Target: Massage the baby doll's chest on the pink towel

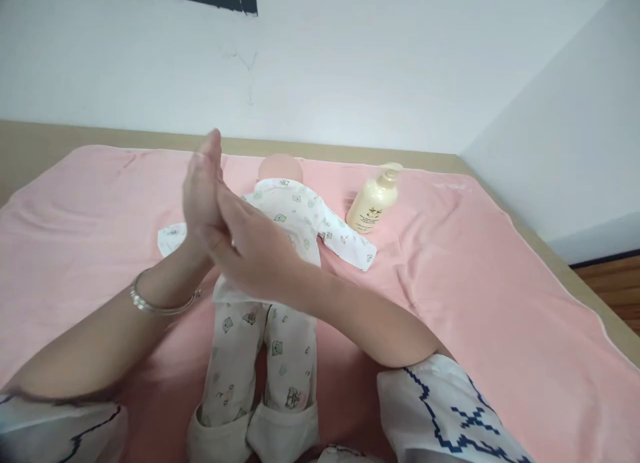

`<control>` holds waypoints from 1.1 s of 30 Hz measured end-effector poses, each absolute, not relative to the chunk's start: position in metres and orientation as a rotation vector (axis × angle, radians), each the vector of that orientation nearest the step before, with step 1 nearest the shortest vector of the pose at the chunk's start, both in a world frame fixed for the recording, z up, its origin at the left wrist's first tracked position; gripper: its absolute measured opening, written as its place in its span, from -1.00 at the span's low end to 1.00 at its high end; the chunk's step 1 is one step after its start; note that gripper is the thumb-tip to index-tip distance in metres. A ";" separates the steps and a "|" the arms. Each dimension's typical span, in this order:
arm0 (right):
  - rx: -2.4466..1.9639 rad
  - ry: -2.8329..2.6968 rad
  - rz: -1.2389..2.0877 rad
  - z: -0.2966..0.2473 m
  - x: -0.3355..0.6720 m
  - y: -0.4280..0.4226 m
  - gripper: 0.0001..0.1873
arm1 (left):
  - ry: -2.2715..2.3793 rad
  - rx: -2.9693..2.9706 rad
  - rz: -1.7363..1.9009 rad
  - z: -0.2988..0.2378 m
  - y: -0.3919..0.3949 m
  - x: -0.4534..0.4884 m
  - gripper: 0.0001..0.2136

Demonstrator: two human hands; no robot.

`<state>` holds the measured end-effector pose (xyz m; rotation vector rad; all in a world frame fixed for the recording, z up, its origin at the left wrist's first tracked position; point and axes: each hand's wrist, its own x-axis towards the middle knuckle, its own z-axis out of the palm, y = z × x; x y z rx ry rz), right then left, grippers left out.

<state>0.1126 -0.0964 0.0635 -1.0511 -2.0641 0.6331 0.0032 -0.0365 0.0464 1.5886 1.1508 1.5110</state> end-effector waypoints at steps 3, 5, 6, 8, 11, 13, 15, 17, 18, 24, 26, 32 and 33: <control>-1.166 -1.956 0.641 0.035 0.117 -0.065 -0.43 | 1.301 1.643 1.431 0.017 -0.008 0.006 -0.47; -1.210 -1.941 0.522 0.019 0.121 -0.049 -0.44 | 1.341 1.698 1.406 0.000 -0.002 0.008 -0.52; -1.219 -1.960 0.465 0.012 0.124 -0.043 -0.43 | 1.355 1.723 1.401 -0.006 -0.002 0.009 -0.55; -1.236 -2.031 0.379 0.003 0.131 -0.033 -0.40 | 1.384 1.766 1.386 -0.015 -0.003 0.010 -0.58; -1.392 -2.111 0.346 -0.002 0.146 -0.022 -0.38 | 1.423 1.796 1.304 -0.019 -0.006 0.008 -0.66; -1.592 -2.081 0.348 -0.002 0.155 -0.022 -0.31 | 1.443 1.811 1.244 -0.019 -0.007 0.007 -0.69; -1.778 -2.008 0.333 -0.002 0.157 -0.031 -0.22 | 1.473 1.820 1.201 -0.019 -0.008 0.006 -0.66; -1.850 -2.007 0.273 -0.002 0.151 -0.048 -0.19 | 1.515 1.822 1.170 -0.019 -0.007 0.006 -0.65; -1.829 -2.059 0.235 -0.001 0.145 -0.058 -0.21 | 1.537 1.821 1.158 -0.019 -0.007 0.006 -0.64; -1.555 -2.373 0.225 0.004 0.137 -0.063 -0.30 | 1.560 1.832 1.161 -0.021 -0.004 0.004 -0.66; -1.605 -2.320 0.285 0.005 0.149 -0.044 -0.28 | 1.558 1.852 1.160 -0.023 -0.003 0.003 -0.66; -1.812 -2.111 0.255 0.001 0.155 -0.043 -0.22 | 1.541 1.866 1.181 -0.023 -0.001 0.003 -0.64; -1.787 -2.129 0.217 0.000 0.150 -0.052 -0.23 | 1.537 1.860 1.179 -0.023 -0.002 0.003 -0.64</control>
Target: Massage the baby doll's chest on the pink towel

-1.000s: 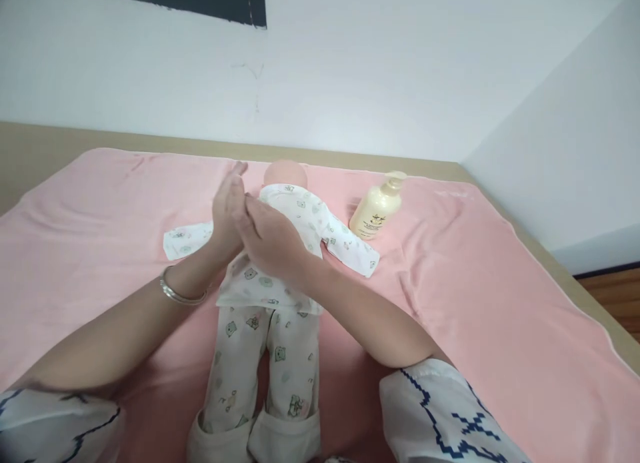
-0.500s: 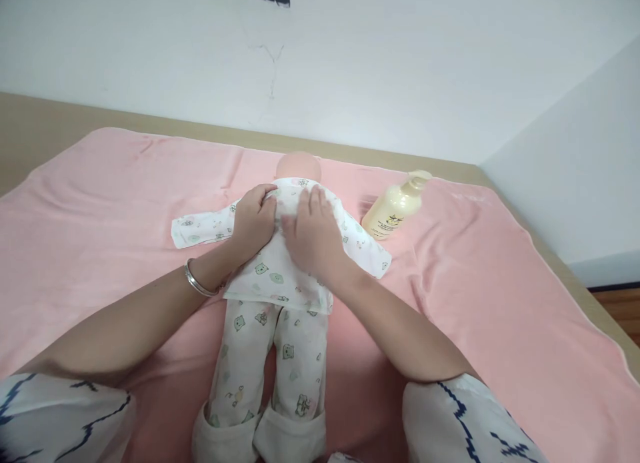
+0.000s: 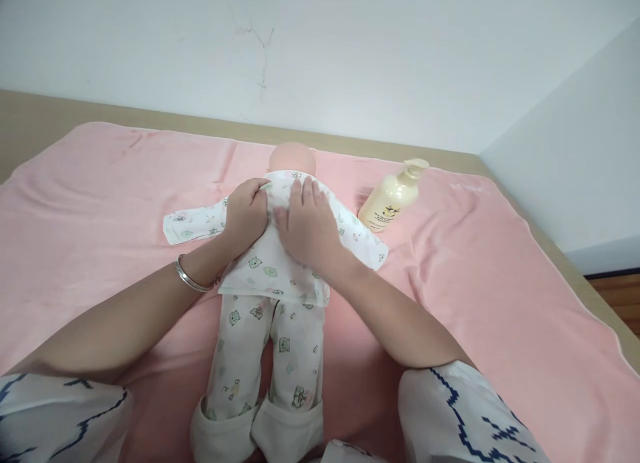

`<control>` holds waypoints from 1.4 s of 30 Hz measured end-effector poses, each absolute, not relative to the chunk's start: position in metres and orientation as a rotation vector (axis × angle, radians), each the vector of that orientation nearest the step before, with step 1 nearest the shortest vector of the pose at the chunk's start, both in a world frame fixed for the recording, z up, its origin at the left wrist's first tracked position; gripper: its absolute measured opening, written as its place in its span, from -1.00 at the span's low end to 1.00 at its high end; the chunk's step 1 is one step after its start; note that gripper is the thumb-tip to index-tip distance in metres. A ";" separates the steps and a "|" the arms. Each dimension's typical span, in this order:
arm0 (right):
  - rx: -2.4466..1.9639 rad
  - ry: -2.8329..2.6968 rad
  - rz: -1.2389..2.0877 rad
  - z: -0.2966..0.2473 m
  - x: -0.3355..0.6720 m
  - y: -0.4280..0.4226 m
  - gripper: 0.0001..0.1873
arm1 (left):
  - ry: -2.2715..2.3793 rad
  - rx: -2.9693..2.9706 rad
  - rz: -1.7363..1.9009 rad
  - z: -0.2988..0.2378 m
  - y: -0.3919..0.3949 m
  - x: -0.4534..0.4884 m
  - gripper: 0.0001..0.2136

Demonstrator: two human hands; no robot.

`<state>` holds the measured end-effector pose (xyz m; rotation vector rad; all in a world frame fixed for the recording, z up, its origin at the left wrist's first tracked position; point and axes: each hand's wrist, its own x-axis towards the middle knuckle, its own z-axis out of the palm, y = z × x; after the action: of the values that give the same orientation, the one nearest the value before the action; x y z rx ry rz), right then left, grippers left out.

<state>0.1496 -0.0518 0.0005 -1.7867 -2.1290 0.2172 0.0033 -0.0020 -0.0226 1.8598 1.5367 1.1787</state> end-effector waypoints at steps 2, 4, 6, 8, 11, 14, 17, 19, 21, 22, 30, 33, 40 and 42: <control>-1.686 -2.212 0.158 0.001 0.141 -0.066 -0.26 | 1.534 1.850 1.171 -0.021 -0.003 0.003 -0.65; -1.587 -2.300 0.150 0.002 0.138 -0.069 -0.31 | 1.540 1.845 1.158 -0.019 -0.004 0.003 -0.67; -1.565 -2.335 0.195 0.003 0.144 -0.058 -0.33 | 1.553 1.850 1.147 -0.019 -0.004 0.003 -0.67; -1.638 -2.289 0.254 0.003 0.154 -0.040 -0.31 | 1.564 1.864 1.136 -0.019 -0.003 0.003 -0.66; -1.794 -2.131 0.278 0.002 0.164 -0.023 -0.25 | 1.569 1.873 1.127 -0.019 -0.003 0.004 -0.63; -1.857 -2.069 0.216 0.001 0.158 -0.032 -0.23 | 1.561 1.854 1.137 -0.018 -0.004 0.004 -0.63; -1.796 -2.179 0.109 0.002 0.140 -0.059 -0.26 | 1.538 1.827 1.151 -0.017 -0.004 0.004 -0.66; -1.670 -2.300 0.063 0.004 0.130 -0.074 -0.28 | 1.519 1.806 1.161 -0.017 -0.004 0.004 -0.69; -1.569 -2.369 0.091 0.006 0.126 -0.077 -0.30 | 1.515 1.796 1.164 -0.018 -0.004 0.003 -0.69; -1.552 -2.370 0.128 0.006 0.128 -0.073 -0.30 | 1.519 1.801 1.160 -0.019 -0.004 0.002 -0.69; -1.834 -2.051 0.360 0.003 0.160 -0.023 -0.19 | 1.547 2.044 0.984 -0.015 0.000 0.002 -0.59; -1.804 -2.084 0.334 0.001 0.166 -0.018 -0.18 | 1.548 2.222 0.801 -0.008 -0.007 0.004 -0.54; -1.825 -2.221 0.144 0.003 0.160 -0.033 -0.22 | 1.252 2.543 0.686 0.000 -0.019 -0.004 -0.69; -1.823 -2.238 0.060 0.004 0.152 -0.050 -0.22 | 1.258 2.462 0.672 -0.003 -0.009 -0.009 -0.75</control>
<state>0.1516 -0.0501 0.0036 -1.8233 -2.2381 0.0596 -0.0092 -0.0087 -0.0034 2.4624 1.2578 0.6723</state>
